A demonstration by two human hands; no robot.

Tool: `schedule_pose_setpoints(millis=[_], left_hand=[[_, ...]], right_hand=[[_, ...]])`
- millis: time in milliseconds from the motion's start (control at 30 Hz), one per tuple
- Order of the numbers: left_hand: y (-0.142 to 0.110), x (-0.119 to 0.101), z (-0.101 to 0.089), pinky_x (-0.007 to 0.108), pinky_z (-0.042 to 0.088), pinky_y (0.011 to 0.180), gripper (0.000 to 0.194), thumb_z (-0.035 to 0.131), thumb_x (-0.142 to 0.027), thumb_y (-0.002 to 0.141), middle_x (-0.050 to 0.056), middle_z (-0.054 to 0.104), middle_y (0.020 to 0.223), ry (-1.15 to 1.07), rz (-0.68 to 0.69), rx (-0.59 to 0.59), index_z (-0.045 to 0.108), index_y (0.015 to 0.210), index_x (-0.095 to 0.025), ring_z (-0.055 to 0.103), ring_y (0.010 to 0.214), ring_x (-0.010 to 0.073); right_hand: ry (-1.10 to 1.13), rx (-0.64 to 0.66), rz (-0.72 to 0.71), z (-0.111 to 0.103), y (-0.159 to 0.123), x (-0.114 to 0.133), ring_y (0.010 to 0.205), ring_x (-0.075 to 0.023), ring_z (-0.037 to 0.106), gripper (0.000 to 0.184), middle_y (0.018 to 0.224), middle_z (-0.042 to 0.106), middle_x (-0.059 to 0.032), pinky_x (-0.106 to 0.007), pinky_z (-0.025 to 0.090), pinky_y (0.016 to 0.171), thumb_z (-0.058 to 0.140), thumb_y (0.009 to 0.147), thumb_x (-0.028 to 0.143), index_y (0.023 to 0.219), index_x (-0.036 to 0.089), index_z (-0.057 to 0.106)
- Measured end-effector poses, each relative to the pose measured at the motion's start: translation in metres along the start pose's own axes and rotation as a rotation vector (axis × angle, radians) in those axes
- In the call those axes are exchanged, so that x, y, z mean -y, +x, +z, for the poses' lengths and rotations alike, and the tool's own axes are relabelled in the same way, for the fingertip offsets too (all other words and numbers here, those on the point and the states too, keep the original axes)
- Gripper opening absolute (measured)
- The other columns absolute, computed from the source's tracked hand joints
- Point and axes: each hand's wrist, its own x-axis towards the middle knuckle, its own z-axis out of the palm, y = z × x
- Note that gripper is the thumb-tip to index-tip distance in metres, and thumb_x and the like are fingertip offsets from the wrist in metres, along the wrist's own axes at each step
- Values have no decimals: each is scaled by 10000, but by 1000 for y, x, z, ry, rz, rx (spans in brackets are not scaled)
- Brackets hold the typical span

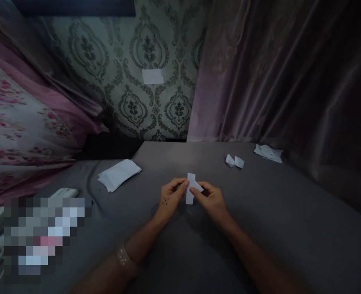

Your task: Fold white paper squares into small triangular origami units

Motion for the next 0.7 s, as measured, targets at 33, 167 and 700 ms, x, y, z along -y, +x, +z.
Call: schedule_pose_setpoints(millis=[33,167,700], left_hand=[[0,-2,0,212,450,572,201,693,-343,776,3,654,731,-21,-17,1,733,840,-156,521,555,77],[0,-9,2,228,507,585,234,717,-353,761,24,693,763,-157,-101,-19,741,873,-149,588,587,97],[-3,-16,8,375,570,859,238,737,-331,747,68,732,940,-314,-121,-10,761,915,-165,675,885,195]], right_hand=[[-47,-27,-35,1,0,1,614,-150,588,234,744,686,-37,-278,463,589,654,769,373,859,160,695],[-240,-225,-275,2,-5,10,731,-159,590,162,849,656,-35,-298,487,696,631,809,299,927,193,660],[-643,-262,-674,2,-16,21,935,-185,607,292,987,622,-68,-362,524,837,456,938,158,1147,275,623]])
